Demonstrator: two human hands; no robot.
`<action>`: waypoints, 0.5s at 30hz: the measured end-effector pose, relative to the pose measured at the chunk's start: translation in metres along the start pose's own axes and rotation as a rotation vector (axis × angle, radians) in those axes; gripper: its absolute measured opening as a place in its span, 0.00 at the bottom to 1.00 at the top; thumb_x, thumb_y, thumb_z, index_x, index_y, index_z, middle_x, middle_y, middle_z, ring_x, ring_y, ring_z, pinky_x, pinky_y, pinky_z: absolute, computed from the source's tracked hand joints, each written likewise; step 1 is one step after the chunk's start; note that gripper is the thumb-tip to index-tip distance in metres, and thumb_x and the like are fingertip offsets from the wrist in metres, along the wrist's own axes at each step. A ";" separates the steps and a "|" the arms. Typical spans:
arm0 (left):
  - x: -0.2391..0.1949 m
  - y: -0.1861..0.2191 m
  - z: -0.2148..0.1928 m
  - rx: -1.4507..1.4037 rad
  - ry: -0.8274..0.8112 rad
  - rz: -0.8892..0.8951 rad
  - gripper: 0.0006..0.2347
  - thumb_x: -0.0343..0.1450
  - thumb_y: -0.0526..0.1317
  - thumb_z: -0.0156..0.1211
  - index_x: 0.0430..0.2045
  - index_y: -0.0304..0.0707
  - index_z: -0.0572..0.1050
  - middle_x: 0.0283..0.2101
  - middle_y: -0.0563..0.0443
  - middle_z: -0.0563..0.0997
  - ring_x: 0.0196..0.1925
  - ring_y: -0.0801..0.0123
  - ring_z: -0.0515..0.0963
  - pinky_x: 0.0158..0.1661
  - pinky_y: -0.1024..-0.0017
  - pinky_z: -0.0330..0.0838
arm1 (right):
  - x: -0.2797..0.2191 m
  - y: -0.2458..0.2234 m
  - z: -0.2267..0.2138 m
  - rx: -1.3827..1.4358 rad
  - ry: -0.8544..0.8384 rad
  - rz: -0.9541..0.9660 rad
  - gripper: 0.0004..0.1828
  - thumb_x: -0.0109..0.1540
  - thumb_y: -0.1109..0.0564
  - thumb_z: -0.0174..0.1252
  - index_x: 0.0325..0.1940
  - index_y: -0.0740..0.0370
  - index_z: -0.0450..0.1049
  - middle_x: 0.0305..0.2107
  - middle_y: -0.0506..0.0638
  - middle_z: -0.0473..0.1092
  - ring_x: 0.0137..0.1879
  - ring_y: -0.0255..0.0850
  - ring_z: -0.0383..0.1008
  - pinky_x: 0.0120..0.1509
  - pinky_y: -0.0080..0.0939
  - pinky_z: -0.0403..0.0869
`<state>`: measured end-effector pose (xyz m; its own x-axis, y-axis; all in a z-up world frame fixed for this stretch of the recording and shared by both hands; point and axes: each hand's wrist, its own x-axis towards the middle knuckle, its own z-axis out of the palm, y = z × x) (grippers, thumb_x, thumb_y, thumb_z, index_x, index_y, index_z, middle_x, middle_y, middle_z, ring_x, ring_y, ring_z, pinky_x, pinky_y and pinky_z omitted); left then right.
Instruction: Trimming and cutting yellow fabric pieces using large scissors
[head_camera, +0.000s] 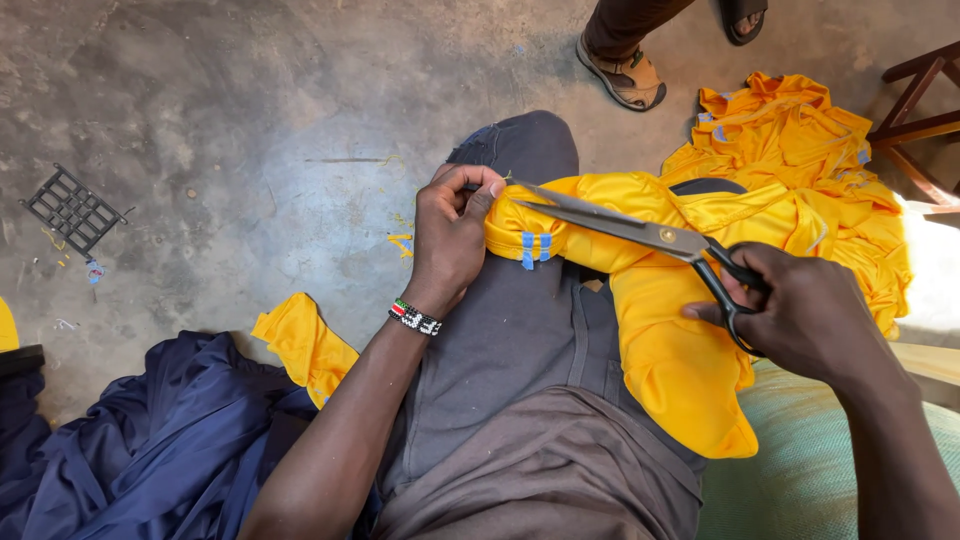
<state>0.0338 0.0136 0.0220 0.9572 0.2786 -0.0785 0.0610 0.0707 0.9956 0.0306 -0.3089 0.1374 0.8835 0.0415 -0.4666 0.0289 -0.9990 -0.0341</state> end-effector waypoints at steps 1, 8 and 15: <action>0.001 0.000 0.002 -0.004 0.003 0.004 0.04 0.73 0.38 0.60 0.30 0.40 0.80 0.40 0.54 0.75 0.39 0.76 0.76 0.38 0.79 0.73 | 0.000 0.004 0.000 -0.003 0.004 -0.002 0.31 0.50 0.29 0.72 0.30 0.54 0.66 0.15 0.50 0.66 0.26 0.49 0.61 0.36 0.46 0.64; -0.001 0.011 0.007 0.171 -0.003 0.230 0.06 0.73 0.40 0.58 0.30 0.42 0.80 0.39 0.54 0.73 0.41 0.73 0.74 0.41 0.76 0.71 | 0.000 0.008 -0.007 -0.159 0.027 -0.066 0.31 0.52 0.24 0.65 0.28 0.51 0.65 0.19 0.49 0.71 0.30 0.55 0.69 0.38 0.49 0.64; -0.002 0.011 0.005 0.142 -0.047 0.239 0.06 0.74 0.40 0.58 0.32 0.41 0.80 0.41 0.53 0.70 0.43 0.73 0.74 0.42 0.76 0.72 | -0.002 0.001 -0.015 -0.194 0.022 -0.099 0.25 0.58 0.29 0.61 0.30 0.49 0.65 0.23 0.47 0.73 0.32 0.53 0.71 0.38 0.49 0.65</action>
<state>0.0336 0.0085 0.0329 0.9611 0.2258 0.1590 -0.1325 -0.1280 0.9829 0.0353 -0.3100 0.1515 0.8819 0.1417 -0.4496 0.2041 -0.9745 0.0932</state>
